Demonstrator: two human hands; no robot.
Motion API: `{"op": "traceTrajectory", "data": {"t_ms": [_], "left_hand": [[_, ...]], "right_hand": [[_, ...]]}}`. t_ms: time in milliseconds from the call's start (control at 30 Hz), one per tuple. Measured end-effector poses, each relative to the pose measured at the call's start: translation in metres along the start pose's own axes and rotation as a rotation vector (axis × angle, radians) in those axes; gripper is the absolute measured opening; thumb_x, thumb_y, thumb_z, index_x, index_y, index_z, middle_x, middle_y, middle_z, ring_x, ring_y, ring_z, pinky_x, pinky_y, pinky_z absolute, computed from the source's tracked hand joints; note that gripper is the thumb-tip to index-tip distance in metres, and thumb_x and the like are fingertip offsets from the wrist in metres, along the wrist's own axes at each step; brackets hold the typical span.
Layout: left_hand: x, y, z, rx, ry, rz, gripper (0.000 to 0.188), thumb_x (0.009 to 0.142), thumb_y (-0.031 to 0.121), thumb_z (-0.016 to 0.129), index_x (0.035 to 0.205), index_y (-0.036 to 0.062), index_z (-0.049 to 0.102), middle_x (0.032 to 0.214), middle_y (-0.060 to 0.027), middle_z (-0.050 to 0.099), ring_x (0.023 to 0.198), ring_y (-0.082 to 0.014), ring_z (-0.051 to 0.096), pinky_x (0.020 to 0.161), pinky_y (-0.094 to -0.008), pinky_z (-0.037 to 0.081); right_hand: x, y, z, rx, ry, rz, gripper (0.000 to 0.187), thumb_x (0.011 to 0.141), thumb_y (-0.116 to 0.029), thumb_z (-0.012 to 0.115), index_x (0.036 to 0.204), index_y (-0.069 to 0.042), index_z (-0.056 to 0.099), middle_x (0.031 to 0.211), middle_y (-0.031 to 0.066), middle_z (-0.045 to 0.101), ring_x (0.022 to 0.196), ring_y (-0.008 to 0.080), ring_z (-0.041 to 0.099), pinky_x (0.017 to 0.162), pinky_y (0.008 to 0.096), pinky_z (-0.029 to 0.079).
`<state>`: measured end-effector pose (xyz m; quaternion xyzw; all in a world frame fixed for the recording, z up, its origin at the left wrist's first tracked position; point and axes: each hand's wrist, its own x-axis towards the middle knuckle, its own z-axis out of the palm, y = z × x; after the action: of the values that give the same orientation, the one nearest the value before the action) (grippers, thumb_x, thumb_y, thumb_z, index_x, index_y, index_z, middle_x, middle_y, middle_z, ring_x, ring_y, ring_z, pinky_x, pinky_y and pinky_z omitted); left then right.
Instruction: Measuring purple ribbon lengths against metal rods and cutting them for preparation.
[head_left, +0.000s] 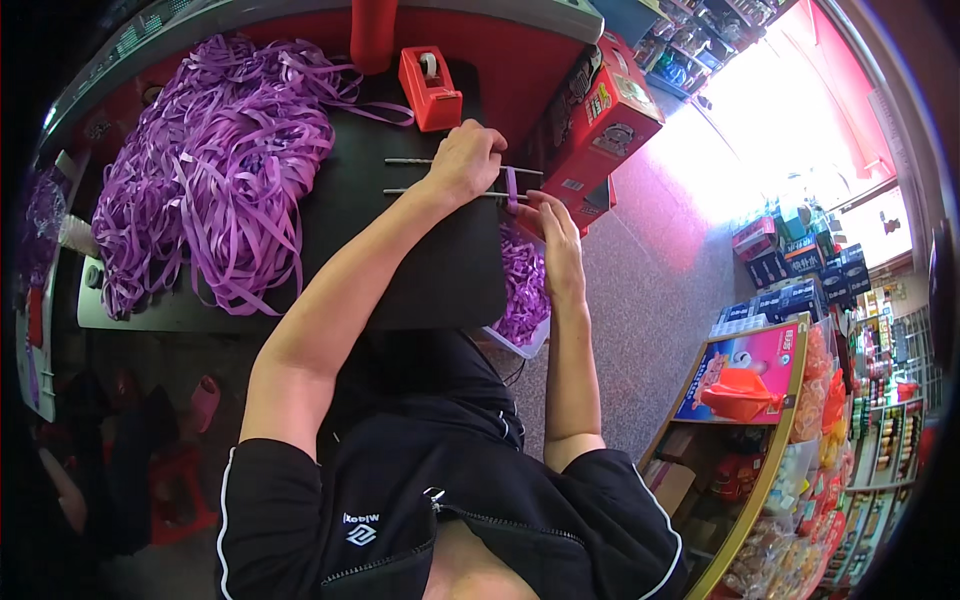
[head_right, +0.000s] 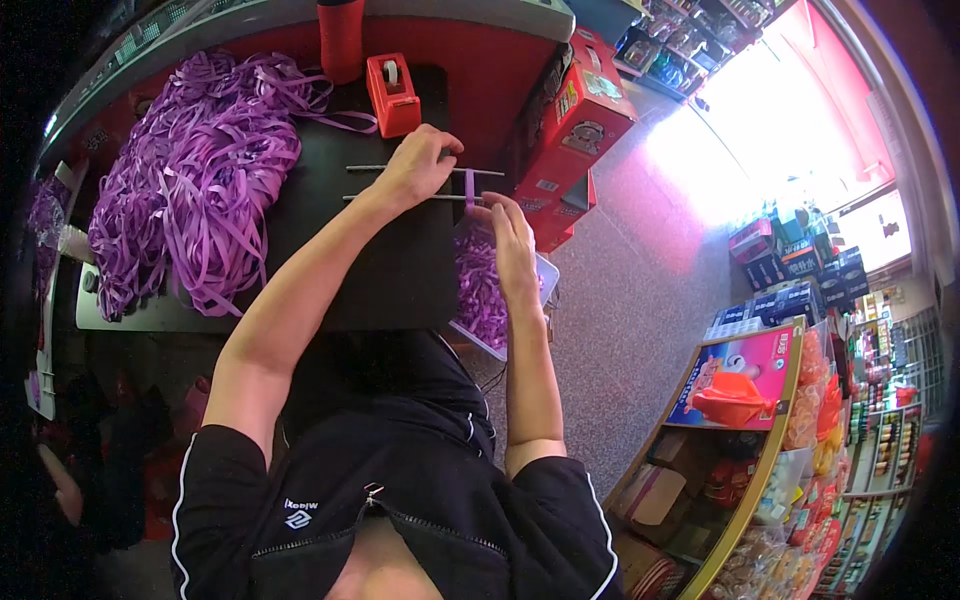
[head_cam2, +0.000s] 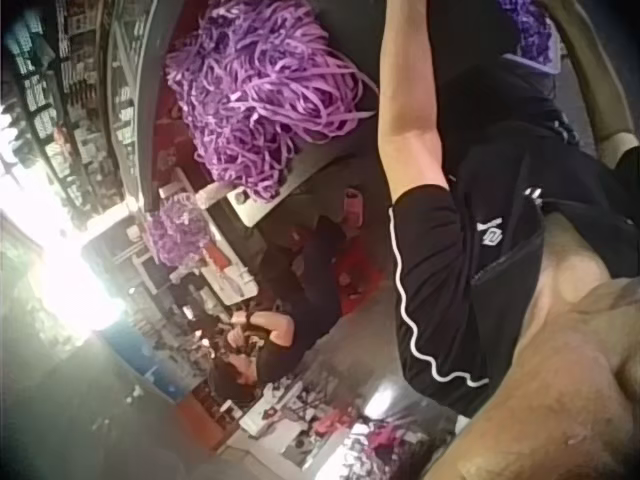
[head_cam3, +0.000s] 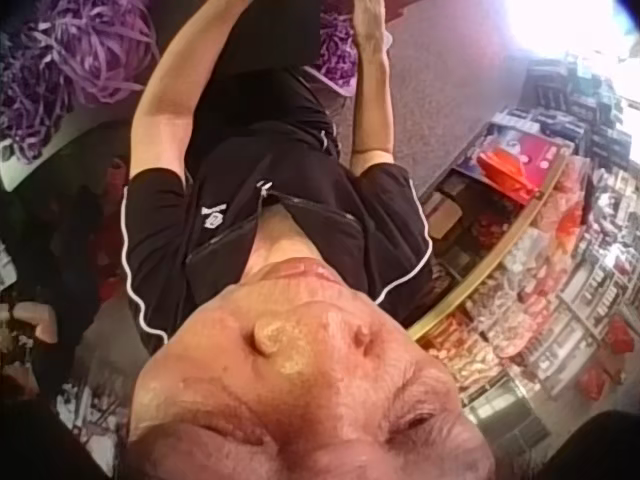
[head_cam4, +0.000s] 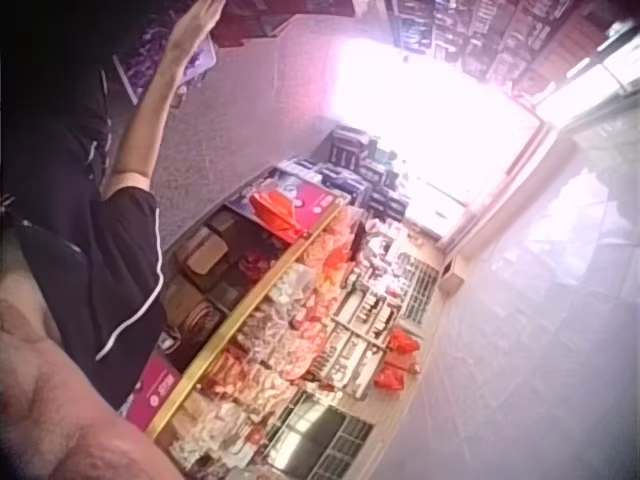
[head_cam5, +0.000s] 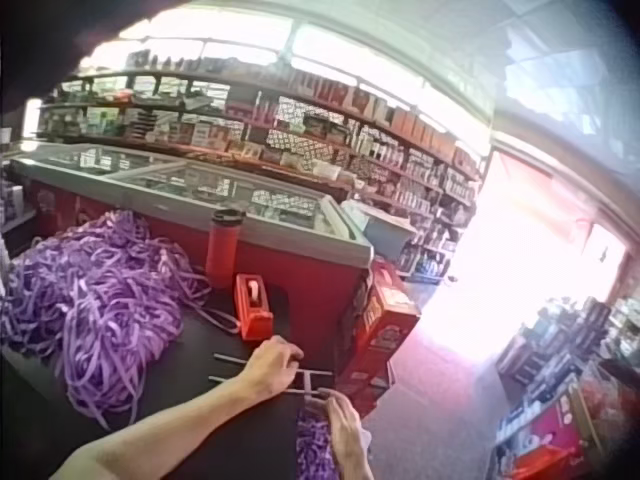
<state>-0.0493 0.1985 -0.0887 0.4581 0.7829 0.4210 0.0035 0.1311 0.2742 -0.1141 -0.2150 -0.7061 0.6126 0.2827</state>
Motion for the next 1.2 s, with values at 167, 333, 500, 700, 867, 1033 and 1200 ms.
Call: {"op": "traceTrajectory", "data": {"t_ms": [167,333,500,700,867,1033,1200], "left_hand": [[-0.029,0.009,-0.029,-0.158,-0.005,0.004,0.023,0.089,0.008,0.051,0.105,-0.0022,0.065,0.088,-0.0169,0.067,0.084,-0.0269,0.067,0.078,-0.0339,0.052],[-0.051,0.024,-0.047,-0.396,-0.175,-0.237,0.024,0.093,0.009,0.048,0.107,-0.0039,0.061,0.086,-0.0130,0.068,0.079,-0.0170,0.066,0.073,-0.0303,0.053],[-0.061,0.036,-0.028,-0.892,-0.394,-0.556,0.030,0.096,0.016,0.050,0.122,0.0022,0.051,0.106,-0.0085,0.062,0.092,-0.0141,0.060,0.083,-0.0338,0.049],[-0.054,0.061,-0.015,-1.469,-0.497,-0.843,0.087,0.091,0.059,0.047,0.152,0.0150,0.002,0.147,-0.0295,0.023,0.133,-0.0330,0.027,0.115,-0.0479,0.006],[-0.050,0.037,0.006,-1.764,-0.390,-0.693,0.093,0.091,0.060,0.046,0.150,0.0225,-0.016,0.151,-0.0350,0.007,0.140,-0.0371,0.019,0.114,-0.0514,-0.002],[-0.058,0.044,0.001,-1.893,-0.343,-0.689,0.090,0.091,0.063,0.044,0.151,0.0261,-0.013,0.150,-0.0359,0.009,0.139,-0.0385,0.021,0.114,-0.0501,-0.002],[-0.062,0.029,0.005,-1.952,-0.345,-0.555,0.089,0.091,0.064,0.042,0.151,0.0256,-0.011,0.150,-0.0368,-0.005,0.143,-0.0419,0.004,0.113,-0.0511,-0.009]], "right_hand": [[-0.003,-0.002,0.008,-0.030,-0.015,0.010,0.036,0.100,-0.024,0.043,0.123,0.001,0.054,0.108,0.0138,0.066,0.105,0.0190,0.060,0.096,0.0310,0.043],[-0.008,-0.008,0.010,-0.044,0.055,-0.020,0.034,0.098,-0.021,0.044,0.117,0.005,0.056,0.102,0.0123,0.069,0.098,0.0167,0.063,0.090,0.0290,0.045],[0.001,-0.006,0.001,0.082,0.047,0.052,0.032,0.098,-0.021,0.045,0.116,0.002,0.057,0.099,0.0127,0.070,0.090,0.0133,0.062,0.080,0.0248,0.045],[0.006,-0.012,-0.007,0.303,-0.029,0.168,0.034,0.098,-0.027,0.049,0.117,-0.001,0.056,0.099,0.0150,0.069,0.085,0.0129,0.063,0.072,0.0220,0.046],[0.002,-0.012,0.001,0.302,-0.009,0.149,0.032,0.098,-0.026,0.050,0.115,-0.001,0.058,0.100,0.0143,0.069,0.081,0.0142,0.064,0.070,0.0239,0.048],[0.000,-0.011,-0.001,0.150,0.060,0.096,0.031,0.097,-0.026,0.051,0.113,-0.001,0.061,0.098,0.0138,0.070,0.079,0.0141,0.064,0.068,0.0268,0.047],[-0.001,-0.052,0.022,-0.601,0.131,-0.270,0.026,0.094,-0.022,0.057,0.110,-0.004,0.067,0.086,0.0160,0.067,0.074,0.0175,0.064,0.066,0.0317,0.048]]}}
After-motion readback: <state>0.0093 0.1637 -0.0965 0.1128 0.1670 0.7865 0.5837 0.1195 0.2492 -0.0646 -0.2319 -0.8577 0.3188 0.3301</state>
